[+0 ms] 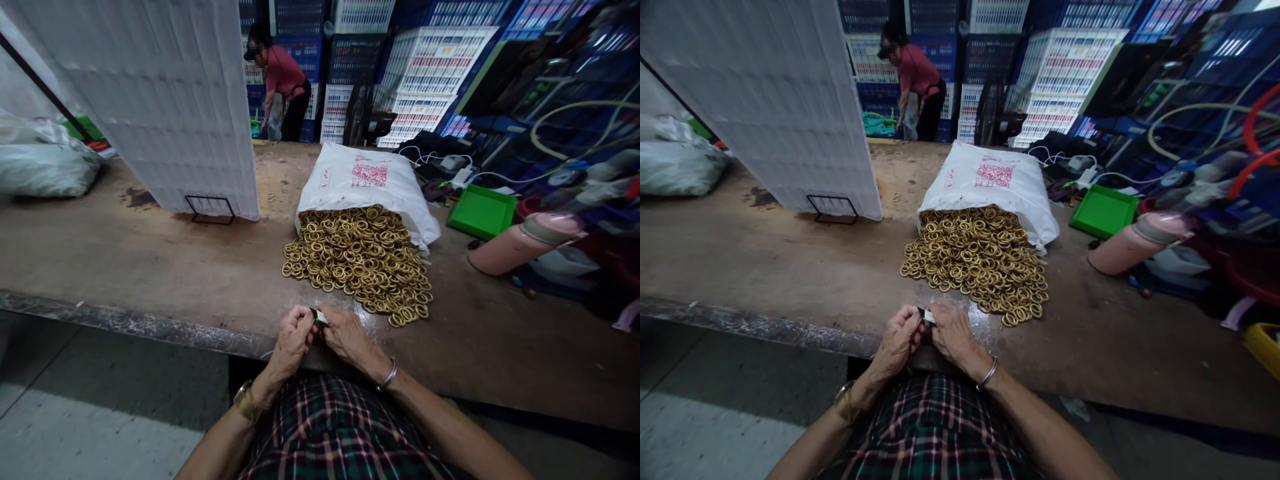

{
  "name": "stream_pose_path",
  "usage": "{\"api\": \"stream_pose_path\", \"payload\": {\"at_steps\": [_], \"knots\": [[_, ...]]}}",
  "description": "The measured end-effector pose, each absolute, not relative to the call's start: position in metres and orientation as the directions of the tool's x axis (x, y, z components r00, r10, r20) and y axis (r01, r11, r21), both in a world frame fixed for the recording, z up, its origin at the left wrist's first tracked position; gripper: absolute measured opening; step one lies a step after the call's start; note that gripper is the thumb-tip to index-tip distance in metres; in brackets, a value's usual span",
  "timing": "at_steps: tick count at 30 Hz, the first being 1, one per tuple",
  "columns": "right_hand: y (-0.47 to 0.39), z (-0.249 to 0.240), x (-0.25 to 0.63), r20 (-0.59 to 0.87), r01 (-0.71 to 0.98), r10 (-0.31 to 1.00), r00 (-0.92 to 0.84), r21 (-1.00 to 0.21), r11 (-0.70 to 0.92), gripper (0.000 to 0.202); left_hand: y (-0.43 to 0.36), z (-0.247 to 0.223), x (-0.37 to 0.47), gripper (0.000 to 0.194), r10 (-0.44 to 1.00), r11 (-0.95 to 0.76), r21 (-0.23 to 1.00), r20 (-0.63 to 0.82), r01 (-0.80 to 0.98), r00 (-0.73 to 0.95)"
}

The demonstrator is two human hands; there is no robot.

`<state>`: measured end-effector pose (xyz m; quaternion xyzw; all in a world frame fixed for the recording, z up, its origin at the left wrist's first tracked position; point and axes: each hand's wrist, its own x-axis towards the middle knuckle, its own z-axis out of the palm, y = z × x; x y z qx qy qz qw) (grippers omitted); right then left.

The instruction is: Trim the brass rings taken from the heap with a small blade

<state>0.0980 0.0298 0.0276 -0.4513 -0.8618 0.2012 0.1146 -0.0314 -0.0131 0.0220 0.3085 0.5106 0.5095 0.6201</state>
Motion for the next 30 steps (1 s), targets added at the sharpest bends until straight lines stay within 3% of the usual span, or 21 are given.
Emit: {"api": "stream_pose_path", "payload": {"at_steps": [6, 11, 17, 22, 30], "knots": [[0.029, 0.037, 0.094, -0.113, 0.759, 0.8, -0.589, -0.416, 0.5, 0.026, -0.015, 0.02, -0.034, 0.038, 0.969, 0.208, 0.96, -0.228, -0.189, -0.094], [0.042, 0.024, 0.102, -0.108, 0.754, 0.805, -0.584, -0.439, 0.488, 0.02, -0.026, 0.031, -0.036, 0.037, 0.986, 0.145, 0.976, -0.156, -0.163, -0.059], [0.057, 0.013, 0.123, -0.026, 0.808, 0.897, -0.442, -0.446, 0.385, 0.014, -0.032, 0.044, -0.038, 0.034, 0.977, 0.214, 0.888, -0.195, -0.407, 0.088], [0.038, 0.018, 0.119, -0.023, 0.732, 0.863, -0.505, -0.54, 0.415, 0.016, -0.028, 0.037, -0.038, 0.035, 0.972, 0.229, 0.82, -0.222, -0.525, 0.078], [0.018, 0.006, 0.113, -0.073, 0.786, 0.839, -0.539, -0.402, 0.47, 0.019, -0.03, 0.044, -0.042, 0.03, 0.972, 0.215, 0.786, -0.233, -0.58, 0.044]]}}
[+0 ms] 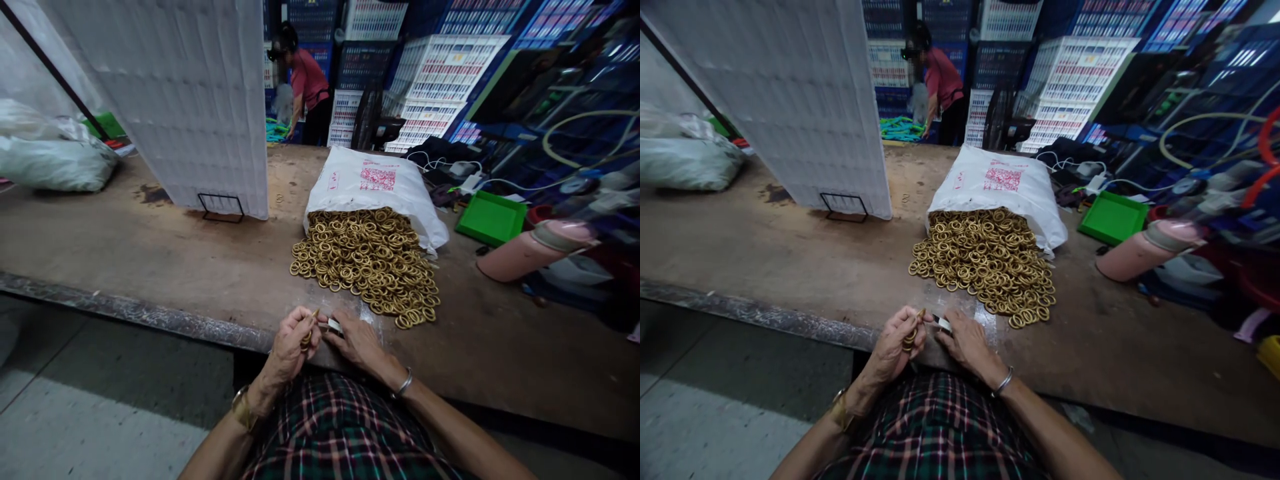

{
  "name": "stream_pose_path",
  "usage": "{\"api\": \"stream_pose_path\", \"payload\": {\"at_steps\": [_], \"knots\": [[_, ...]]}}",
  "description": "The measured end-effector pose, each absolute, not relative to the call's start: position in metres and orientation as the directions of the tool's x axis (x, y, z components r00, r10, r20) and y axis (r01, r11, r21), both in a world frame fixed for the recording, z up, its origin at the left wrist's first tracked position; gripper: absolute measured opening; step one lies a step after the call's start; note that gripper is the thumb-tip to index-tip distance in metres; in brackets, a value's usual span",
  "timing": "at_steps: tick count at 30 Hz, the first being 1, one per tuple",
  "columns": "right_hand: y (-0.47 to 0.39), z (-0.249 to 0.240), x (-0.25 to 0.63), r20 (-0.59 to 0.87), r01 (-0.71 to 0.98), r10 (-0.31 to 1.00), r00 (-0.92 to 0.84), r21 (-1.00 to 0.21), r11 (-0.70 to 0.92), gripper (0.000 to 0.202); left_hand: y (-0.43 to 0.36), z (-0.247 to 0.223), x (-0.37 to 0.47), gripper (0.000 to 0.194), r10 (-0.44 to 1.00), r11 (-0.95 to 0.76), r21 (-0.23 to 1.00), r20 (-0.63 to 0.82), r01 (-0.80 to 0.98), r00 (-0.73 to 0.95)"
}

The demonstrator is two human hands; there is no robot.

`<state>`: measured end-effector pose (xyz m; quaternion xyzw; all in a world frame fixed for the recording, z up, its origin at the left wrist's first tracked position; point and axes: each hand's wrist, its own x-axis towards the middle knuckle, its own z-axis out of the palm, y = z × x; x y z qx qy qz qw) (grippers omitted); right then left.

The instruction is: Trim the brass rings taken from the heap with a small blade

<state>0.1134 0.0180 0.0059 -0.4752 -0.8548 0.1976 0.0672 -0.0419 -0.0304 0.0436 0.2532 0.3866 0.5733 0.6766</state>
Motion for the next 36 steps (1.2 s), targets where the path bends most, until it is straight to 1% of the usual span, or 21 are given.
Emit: {"api": "stream_pose_path", "payload": {"at_steps": [7, 11, 13, 15, 19, 21, 22, 24, 27, 29, 31, 36], "knots": [[0.017, -0.001, 0.116, 0.003, 0.795, 0.853, -0.523, -0.361, 0.488, 0.018, -0.03, 0.045, -0.046, 0.03, 0.948, 0.256, 0.671, -0.315, -0.696, 0.044], [0.018, -0.004, 0.115, -0.02, 0.797, 0.871, -0.49, -0.417, 0.438, 0.012, -0.031, 0.032, -0.047, 0.03, 0.926, 0.273, 0.596, -0.375, -0.755, 0.039], [0.022, -0.003, 0.114, -0.056, 0.79, 0.883, -0.466, -0.477, 0.386, 0.009, -0.031, 0.025, -0.046, 0.031, 0.908, 0.306, 0.578, -0.416, -0.757, 0.049], [0.028, 0.0, 0.111, -0.071, 0.749, 0.893, -0.444, -0.577, 0.327, 0.01, -0.029, 0.021, -0.046, 0.031, 0.893, 0.345, 0.566, -0.442, -0.749, 0.078], [0.039, 0.007, 0.102, -0.071, 0.534, 0.92, -0.386, -0.83, 0.16, 0.015, -0.028, 0.018, -0.046, 0.029, 0.867, 0.413, 0.502, -0.472, -0.76, 0.159], [0.042, 0.01, 0.096, -0.125, 0.429, 0.934, -0.335, -0.903, 0.033, 0.015, -0.027, 0.018, -0.044, 0.032, 0.851, 0.428, 0.462, -0.495, -0.777, 0.175], [0.042, 0.011, 0.094, -0.169, 0.379, 0.935, -0.313, -0.924, -0.04, 0.015, -0.027, 0.018, -0.043, 0.033, 0.849, 0.424, 0.462, -0.502, -0.779, 0.165], [0.041, 0.013, 0.089, -0.274, 0.271, 0.913, -0.301, -0.943, -0.193, 0.015, -0.026, 0.018, -0.041, 0.034, 0.861, 0.398, 0.521, -0.495, -0.755, 0.112], [0.037, 0.015, 0.084, -0.402, 0.14, 0.845, -0.353, -0.915, -0.377, 0.018, -0.025, 0.018, -0.035, 0.032, 0.915, 0.327, 0.698, -0.401, -0.637, 0.03], [0.033, 0.016, 0.083, -0.448, 0.101, 0.8, -0.398, -0.889, -0.447, 0.02, -0.023, 0.017, -0.031, 0.031, 0.94, 0.282, 0.79, -0.342, -0.544, -0.01], [0.029, 0.017, 0.083, -0.476, 0.081, 0.768, -0.428, -0.867, -0.492, 0.021, -0.023, 0.015, -0.027, 0.035, 0.947, 0.266, 0.851, -0.319, -0.454, -0.044], [0.027, 0.018, 0.086, -0.567, 0.039, 0.7, -0.435, -0.788, -0.614, 0.021, -0.021, 0.01, -0.018, 0.047, 0.941, 0.316, 0.927, -0.333, -0.204, -0.057]]}}
